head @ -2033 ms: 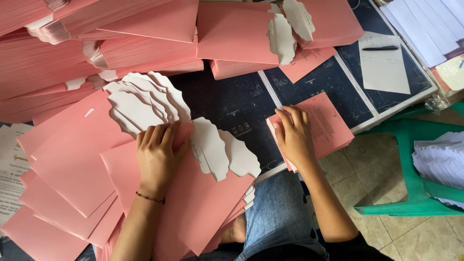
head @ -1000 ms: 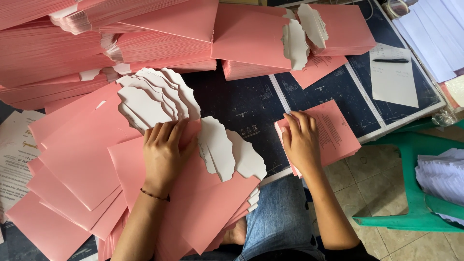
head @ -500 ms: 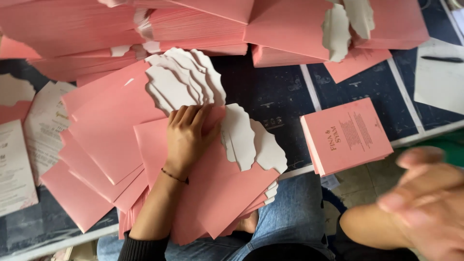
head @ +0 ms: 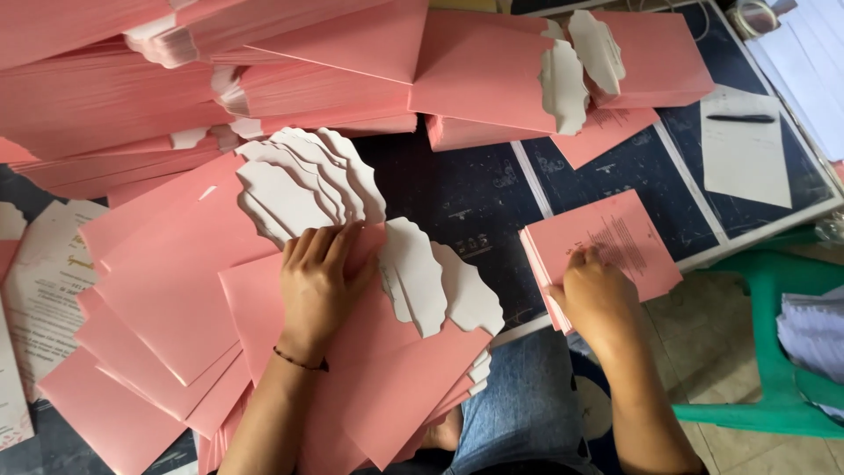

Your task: Inserting printed invitation cards into pink envelopes at a print shop.

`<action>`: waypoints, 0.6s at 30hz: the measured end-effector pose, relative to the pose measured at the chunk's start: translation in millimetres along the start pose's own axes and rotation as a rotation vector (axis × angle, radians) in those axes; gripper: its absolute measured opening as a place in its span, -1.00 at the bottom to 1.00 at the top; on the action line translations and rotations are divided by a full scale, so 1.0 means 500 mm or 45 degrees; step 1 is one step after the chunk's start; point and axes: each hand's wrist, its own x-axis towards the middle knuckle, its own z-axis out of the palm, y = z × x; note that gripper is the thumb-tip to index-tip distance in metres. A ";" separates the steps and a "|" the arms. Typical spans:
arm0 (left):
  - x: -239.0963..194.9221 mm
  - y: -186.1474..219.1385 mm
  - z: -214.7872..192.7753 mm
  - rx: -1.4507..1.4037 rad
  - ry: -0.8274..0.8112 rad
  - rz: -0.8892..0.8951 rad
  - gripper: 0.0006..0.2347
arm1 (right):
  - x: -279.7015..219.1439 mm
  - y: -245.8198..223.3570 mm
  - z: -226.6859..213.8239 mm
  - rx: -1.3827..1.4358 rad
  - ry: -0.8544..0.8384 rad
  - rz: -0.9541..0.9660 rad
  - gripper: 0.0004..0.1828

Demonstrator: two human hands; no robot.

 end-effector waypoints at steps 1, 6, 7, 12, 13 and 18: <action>-0.001 -0.002 0.002 0.020 -0.001 -0.002 -0.68 | 0.008 -0.002 0.005 0.047 -0.025 0.007 -0.31; -0.001 -0.005 0.001 0.012 0.012 -0.003 -0.70 | 0.024 -0.011 -0.005 0.081 -0.106 -0.014 -0.37; 0.001 -0.004 0.000 0.010 0.012 0.003 -0.70 | 0.027 -0.008 0.011 0.104 -0.128 -0.005 -0.35; 0.008 0.002 -0.006 0.008 0.020 0.006 -0.71 | 0.016 -0.028 -0.051 0.033 -0.073 -0.014 -0.38; 0.007 0.002 -0.005 0.018 0.019 0.004 -0.71 | 0.018 -0.028 -0.048 0.036 -0.096 -0.016 -0.38; 0.006 0.003 -0.004 0.013 0.020 -0.017 -0.71 | 0.026 -0.024 -0.027 0.022 -0.107 -0.026 -0.40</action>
